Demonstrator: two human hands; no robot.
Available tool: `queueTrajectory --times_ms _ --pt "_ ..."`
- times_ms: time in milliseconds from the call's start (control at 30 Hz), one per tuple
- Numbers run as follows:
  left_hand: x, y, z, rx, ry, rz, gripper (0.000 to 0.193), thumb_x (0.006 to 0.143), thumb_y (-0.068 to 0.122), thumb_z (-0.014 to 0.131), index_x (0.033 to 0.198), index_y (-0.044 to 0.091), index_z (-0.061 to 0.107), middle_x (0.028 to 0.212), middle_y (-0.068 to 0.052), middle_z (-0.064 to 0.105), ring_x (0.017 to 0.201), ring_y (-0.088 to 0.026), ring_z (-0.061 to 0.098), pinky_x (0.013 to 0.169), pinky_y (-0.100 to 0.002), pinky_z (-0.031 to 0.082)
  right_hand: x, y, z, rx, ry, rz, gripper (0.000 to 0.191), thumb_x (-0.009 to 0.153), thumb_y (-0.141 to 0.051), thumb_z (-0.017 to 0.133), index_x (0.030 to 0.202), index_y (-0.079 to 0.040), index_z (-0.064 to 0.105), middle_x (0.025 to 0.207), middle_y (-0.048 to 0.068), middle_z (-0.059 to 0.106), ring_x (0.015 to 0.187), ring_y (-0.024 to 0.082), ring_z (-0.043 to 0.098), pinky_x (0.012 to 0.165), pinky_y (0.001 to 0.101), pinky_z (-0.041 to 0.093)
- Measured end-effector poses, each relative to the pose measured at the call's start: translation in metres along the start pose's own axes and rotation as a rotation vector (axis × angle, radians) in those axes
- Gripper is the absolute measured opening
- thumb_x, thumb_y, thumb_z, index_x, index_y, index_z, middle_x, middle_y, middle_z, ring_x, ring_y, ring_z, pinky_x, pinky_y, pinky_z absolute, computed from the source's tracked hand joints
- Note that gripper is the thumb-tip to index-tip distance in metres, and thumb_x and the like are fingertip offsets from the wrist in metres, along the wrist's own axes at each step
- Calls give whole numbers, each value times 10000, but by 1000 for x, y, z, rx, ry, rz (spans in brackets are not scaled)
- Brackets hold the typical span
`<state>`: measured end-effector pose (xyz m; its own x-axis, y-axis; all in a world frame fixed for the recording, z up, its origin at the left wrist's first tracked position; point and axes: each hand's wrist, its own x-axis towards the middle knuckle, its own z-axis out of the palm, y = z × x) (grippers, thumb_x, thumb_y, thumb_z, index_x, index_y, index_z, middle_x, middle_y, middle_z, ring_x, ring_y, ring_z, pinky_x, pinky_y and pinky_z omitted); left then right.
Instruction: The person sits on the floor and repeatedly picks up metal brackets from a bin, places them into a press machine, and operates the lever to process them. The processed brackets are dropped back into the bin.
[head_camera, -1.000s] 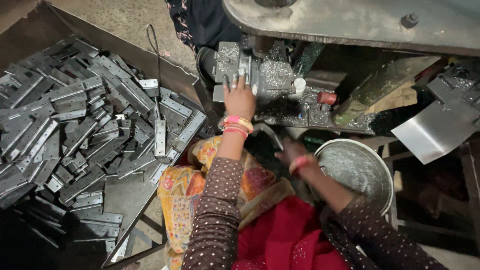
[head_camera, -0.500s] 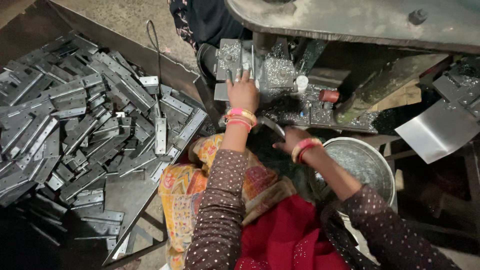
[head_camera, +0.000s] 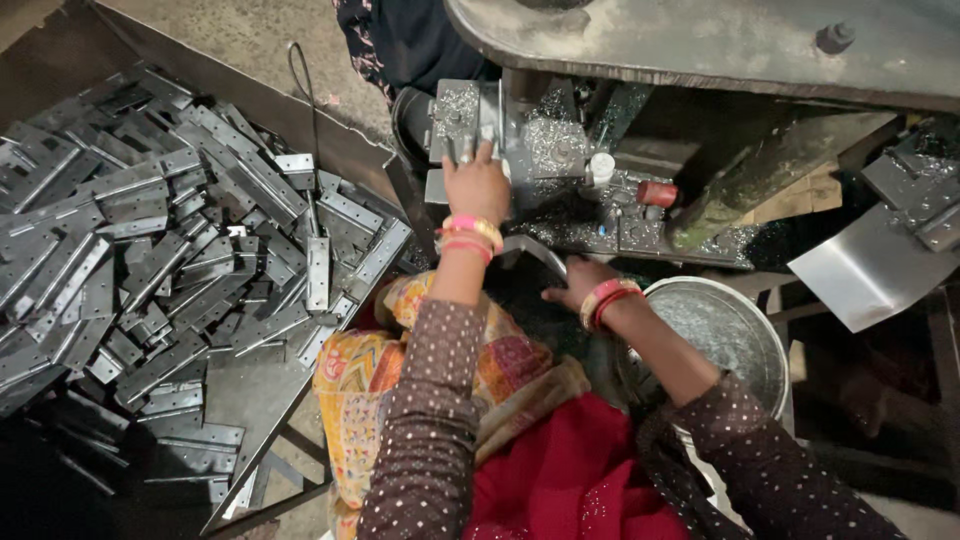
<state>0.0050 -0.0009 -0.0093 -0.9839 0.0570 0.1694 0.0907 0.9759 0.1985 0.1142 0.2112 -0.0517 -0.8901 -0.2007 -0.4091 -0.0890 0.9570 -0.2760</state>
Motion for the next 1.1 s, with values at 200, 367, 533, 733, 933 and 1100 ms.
queueTrajectory --times_ms 200,367,533,733,933,1100 --pt "17 -4 -3 37 75 62 297 990 219 513 1045 131 791 1355 -26 642 1296 -254 595 1165 -585 328 -30 -4 59 83 26 131 560 950 -493 646 1247 -32 535 1056 255 732 957 432 724 817 521 566" --pt "15 -5 -5 48 132 65 299 930 208 526 1002 124 804 1439 -18 601 1280 -257 581 1149 -596 302 -26 3 67 112 95 42 619 907 -539 679 1212 -18 543 1035 269 733 968 439 719 822 507 573" --pt "1 -4 -9 68 185 151 282 874 223 581 1004 121 809 1435 -55 596 1346 -252 551 1171 -578 292 -19 1 16 148 241 42 618 901 -548 704 1213 -41 540 1076 256 703 1006 455 674 852 549 531" --pt "-108 18 -13 5 327 200 251 967 172 572 1081 32 747 1402 -113 618 1348 -285 553 1200 -531 354 -31 -18 -6 275 852 -222 591 870 -410 795 1253 -31 552 1217 247 606 1132 457 595 954 529 510" --pt "-123 10 -35 86 450 351 236 919 145 584 1088 23 694 1293 -138 646 1253 -306 589 1085 -566 411 -34 -17 -5 301 1026 -269 642 869 -324 844 1322 -7 518 1296 257 535 1208 455 536 1055 519 459" --pt "-110 19 -72 -219 412 264 156 967 169 620 1064 49 642 1170 -129 641 1106 -322 647 952 -498 513 -41 -24 -9 374 1146 -209 711 858 -269 853 1395 14 484 1381 274 453 1280 452 479 1119 524 406"
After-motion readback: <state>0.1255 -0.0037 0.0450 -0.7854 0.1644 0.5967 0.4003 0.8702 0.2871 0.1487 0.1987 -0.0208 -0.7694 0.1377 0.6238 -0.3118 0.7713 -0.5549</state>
